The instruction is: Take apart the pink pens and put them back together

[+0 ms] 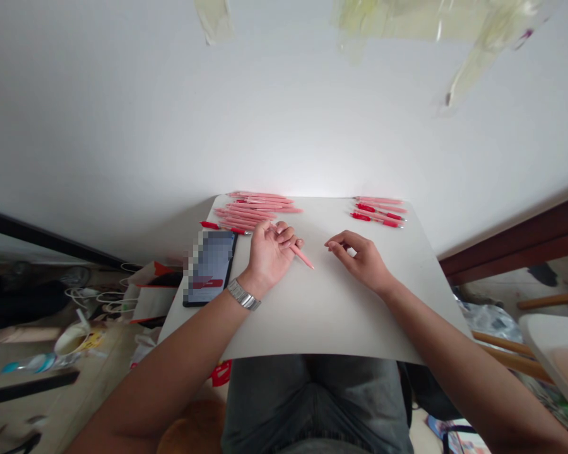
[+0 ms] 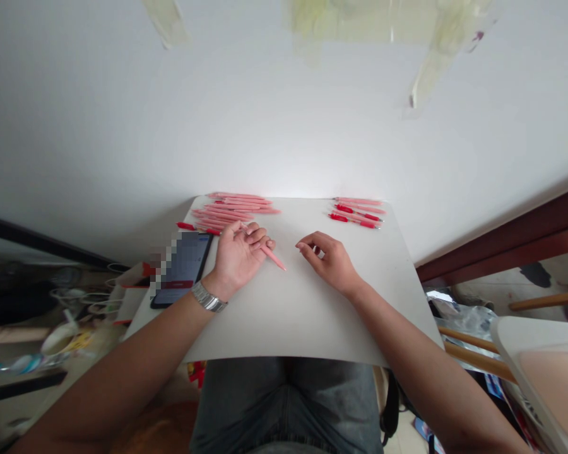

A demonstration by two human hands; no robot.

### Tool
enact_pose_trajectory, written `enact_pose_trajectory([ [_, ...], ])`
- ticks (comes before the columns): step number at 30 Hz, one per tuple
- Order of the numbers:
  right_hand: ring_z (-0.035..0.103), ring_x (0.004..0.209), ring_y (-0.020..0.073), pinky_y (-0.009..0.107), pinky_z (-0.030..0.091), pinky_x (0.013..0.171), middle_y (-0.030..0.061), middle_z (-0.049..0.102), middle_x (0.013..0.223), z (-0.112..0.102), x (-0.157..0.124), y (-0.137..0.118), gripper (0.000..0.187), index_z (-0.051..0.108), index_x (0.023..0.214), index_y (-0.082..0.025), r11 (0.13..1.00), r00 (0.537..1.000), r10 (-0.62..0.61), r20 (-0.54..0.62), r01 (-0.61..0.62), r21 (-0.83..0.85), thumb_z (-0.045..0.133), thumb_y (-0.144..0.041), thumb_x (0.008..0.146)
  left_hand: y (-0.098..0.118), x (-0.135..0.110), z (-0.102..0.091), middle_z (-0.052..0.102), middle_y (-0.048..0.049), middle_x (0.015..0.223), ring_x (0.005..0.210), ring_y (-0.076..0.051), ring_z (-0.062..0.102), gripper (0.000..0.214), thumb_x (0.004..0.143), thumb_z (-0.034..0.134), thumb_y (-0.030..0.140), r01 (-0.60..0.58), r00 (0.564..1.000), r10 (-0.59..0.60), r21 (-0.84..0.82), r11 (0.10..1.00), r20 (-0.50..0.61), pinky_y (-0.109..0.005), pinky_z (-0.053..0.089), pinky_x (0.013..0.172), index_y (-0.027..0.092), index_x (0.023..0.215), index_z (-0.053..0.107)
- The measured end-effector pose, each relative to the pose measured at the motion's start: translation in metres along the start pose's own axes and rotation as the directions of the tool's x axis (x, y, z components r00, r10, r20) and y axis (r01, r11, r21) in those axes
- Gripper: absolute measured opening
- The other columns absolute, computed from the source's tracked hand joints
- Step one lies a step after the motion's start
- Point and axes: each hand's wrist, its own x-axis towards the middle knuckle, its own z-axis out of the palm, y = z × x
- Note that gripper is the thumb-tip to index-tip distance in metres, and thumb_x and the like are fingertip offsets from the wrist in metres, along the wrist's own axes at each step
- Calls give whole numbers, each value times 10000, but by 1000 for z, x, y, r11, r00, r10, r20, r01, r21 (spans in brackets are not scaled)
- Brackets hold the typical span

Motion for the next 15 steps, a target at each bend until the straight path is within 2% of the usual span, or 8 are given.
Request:
enact_pose_trajectory([
  [3,673,819,208,356,541,721,68,753,946,0,0,-3,290,738,1018,-244,999,999,-27,45,28,-20,569,-478,1047,-3,-1,2,354,44,663,580,-121,421,352,1021,554,401,5,1000,-6,30,1000,18,-336,536,741,201,743,474],
  [6,699,865,218,363,562,757,73,763,987,0,-1,-6,267,735,1089,-246,999,994,-45,101,46,-2,601,-469,1029,-7,0,4,407,35,701,623,-122,462,329,1019,616,362,3,1000,-5,72,997,27,-340,546,837,202,763,486],
  [9,720,925,227,363,566,779,73,776,1047,0,-2,-7,247,727,1133,-247,998,987,-57,150,54,27,650,-443,1003,-12,0,4,475,11,752,724,-145,536,332,1012,639,396,4,999,-9,129,992,42,-353,535,944,205,779,500],
  [15,706,877,206,351,558,763,68,774,1056,2,-1,0,218,734,1130,-247,995,985,-98,140,98,6,703,-392,971,-14,-3,3,578,-34,873,923,-194,615,371,1007,623,493,-4,997,-14,213,977,79,-361,508,1009,209,795,516],
])
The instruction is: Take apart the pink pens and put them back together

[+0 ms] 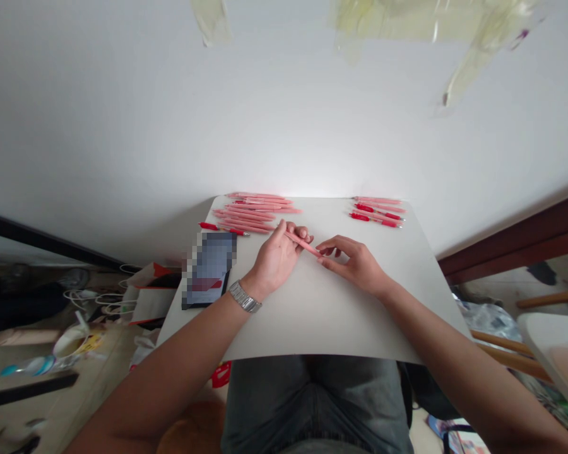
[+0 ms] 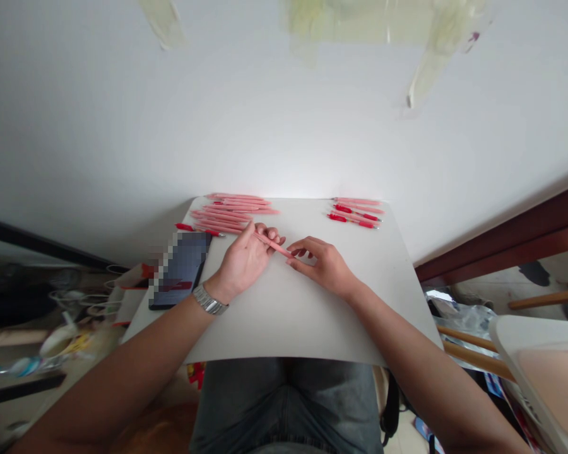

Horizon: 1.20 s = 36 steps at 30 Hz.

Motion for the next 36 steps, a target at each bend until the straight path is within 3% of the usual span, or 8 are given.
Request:
enact_pose_trajectory([
  [7,686,834,197,352,562,739,50,769,984,1,0,4,188,750,1097,-257,1000,999,20,-46,-20,-1,681,-393,988,-4,-2,1,629,-58,988,999,-194,624,350,1007,611,507,-6,999,2,79,997,47,-337,513,976,200,845,571],
  [14,707,850,219,385,596,759,55,765,967,-7,2,10,206,751,1054,-263,998,986,42,-159,-50,-48,658,-439,1001,-3,3,-9,623,-3,1009,968,-138,590,148,902,787,277,-171,967,223,335,926,-123,-259,479,915,211,914,655],
  [18,706,878,232,403,597,778,56,759,962,-12,4,13,198,744,1053,-268,994,983,23,-183,-43,-104,632,-427,1020,0,3,-13,662,4,968,865,-129,596,149,843,834,183,-216,945,299,427,878,-137,-239,466,854,214,911,705],
  [26,691,906,254,424,563,796,64,760,994,-16,3,15,146,732,1067,-277,964,985,-43,-168,-3,-266,628,-370,1026,0,2,-15,701,-17,905,832,-146,644,140,839,840,208,-233,951,306,552,801,-43,-262,476,836,182,909,722],
  [31,684,984,280,451,571,852,85,760,1075,-13,2,17,160,734,1120,-286,955,988,-105,-113,68,-287,629,-366,1030,-2,-2,-9,709,-29,888,844,-160,663,163,818,866,216,-169,974,225,534,828,-40,-270,480,838,176,897,730],
  [36,677,926,267,437,571,805,81,753,1044,-14,2,16,152,736,1100,-291,954,993,-92,-76,66,-292,603,-339,1043,-4,-3,-8,703,-46,925,882,-176,674,156,846,839,251,-190,974,224,603,774,19,-272,505,836,182,930,728],
])
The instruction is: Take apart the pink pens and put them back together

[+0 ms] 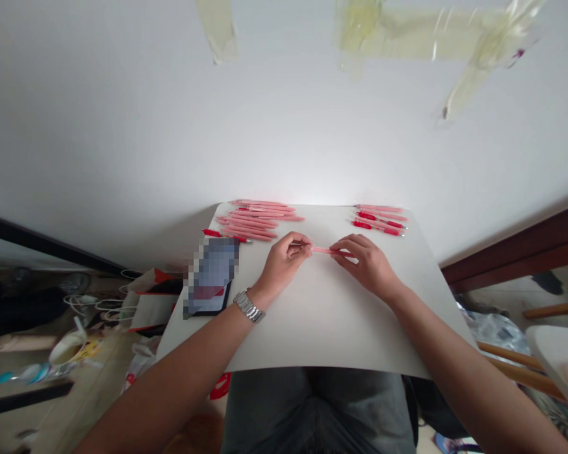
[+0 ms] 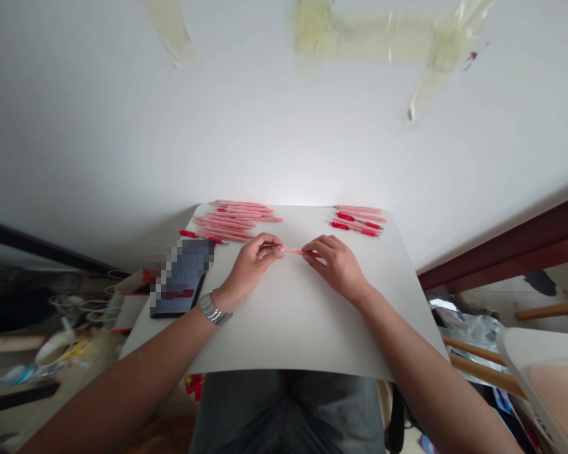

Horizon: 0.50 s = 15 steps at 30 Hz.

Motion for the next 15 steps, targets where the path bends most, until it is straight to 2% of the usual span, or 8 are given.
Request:
enact_pose_trajectory([
  [4,678,927,269,439,554,818,76,750,1022,-8,2,13,151,737,1063,-272,998,998,13,-65,-17,-63,594,-316,1046,-4,0,-4,694,-74,1055,938,-189,668,112,966,694,293,-131,990,116,246,960,74,-289,520,888,209,1040,706],
  [7,679,1021,305,465,538,876,79,752,1021,-17,3,31,127,739,1032,-264,986,986,36,-163,-62,-157,619,-307,1024,-6,-1,-9,670,-83,1097,972,-218,628,114,985,647,274,-279,960,257,428,860,110,-328,496,954,245,1079,705],
  [9,678,1050,316,479,530,906,87,753,1061,-22,3,43,121,741,1022,-258,968,975,71,-212,-119,-221,628,-299,1010,-7,-2,-11,662,-88,1081,1005,-247,602,104,980,636,248,-340,940,305,496,799,153,-352,475,979,256,1050,714],
  [12,669,1011,332,505,515,922,104,750,1032,-28,0,56,104,759,974,-245,915,947,162,-276,-249,-318,676,-306,966,-6,-2,-12,665,-86,1033,1018,-273,581,99,974,627,222,-355,935,297,528,772,194,-376,449,1000,257,981,720],
  [15,644,1068,360,497,506,903,116,745,1062,-33,-2,62,104,776,983,-243,855,912,248,-327,-365,-368,692,-289,940,-6,-1,-11,678,-81,1006,1019,-278,576,83,947,667,205,-315,949,260,509,801,179,-383,423,1022,252,933,734],
])
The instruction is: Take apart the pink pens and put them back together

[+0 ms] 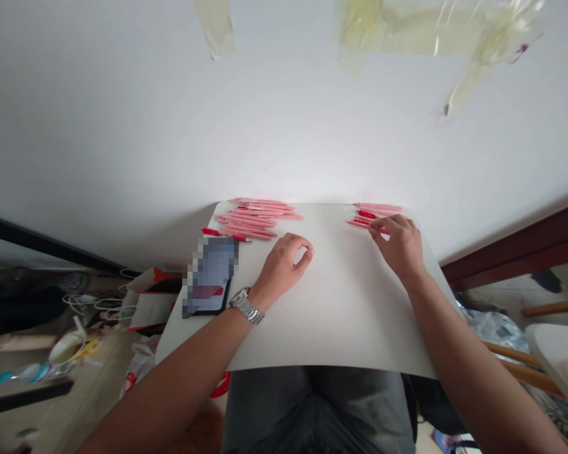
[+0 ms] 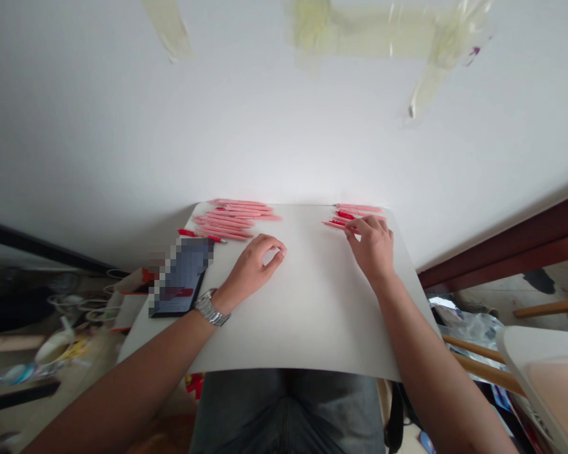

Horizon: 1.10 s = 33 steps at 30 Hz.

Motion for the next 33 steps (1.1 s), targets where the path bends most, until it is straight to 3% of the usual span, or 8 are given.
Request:
enact_pose_trajectory([
  [4,617,1106,370,483,493,894,115,738,1097,-1,0,4,135,789,1018,-255,995,996,77,42,-74,-67,689,-293,935,0,1,0,685,-72,1006,1023,-268,594,51,930,698,214,45,999,-45,-6,999,-8,-393,429,1042,243,910,734],
  [9,604,1104,351,465,482,904,117,719,1131,3,1,8,172,794,1042,-258,990,993,99,71,-92,-103,666,-327,951,-5,1,-2,679,-66,1045,1039,-239,618,107,1013,586,249,-52,998,39,250,967,57,-408,487,1018,227,967,680],
  [12,602,1091,355,472,480,905,121,715,1132,7,1,12,191,802,1046,-258,987,991,117,60,-110,-115,671,-355,947,-6,0,-2,679,-67,1049,1040,-229,630,115,1026,570,243,-70,996,53,309,948,65,-409,505,1011,221,976,670],
  [22,628,1045,334,485,488,943,127,705,1103,9,2,23,206,802,1075,-250,995,995,62,75,-56,-88,684,-339,931,-6,1,-1,685,-62,1038,1031,-220,647,113,1026,573,236,-73,996,54,334,940,64,-402,521,1001,215,973,671],
  [33,620,1027,343,480,492,927,126,707,1064,3,1,15,143,772,1010,-245,995,999,30,43,-26,-91,686,-278,902,-3,1,-2,689,-61,1035,1021,-224,648,110,1020,584,237,-54,997,34,353,934,64,-410,522,988,215,963,675],
])
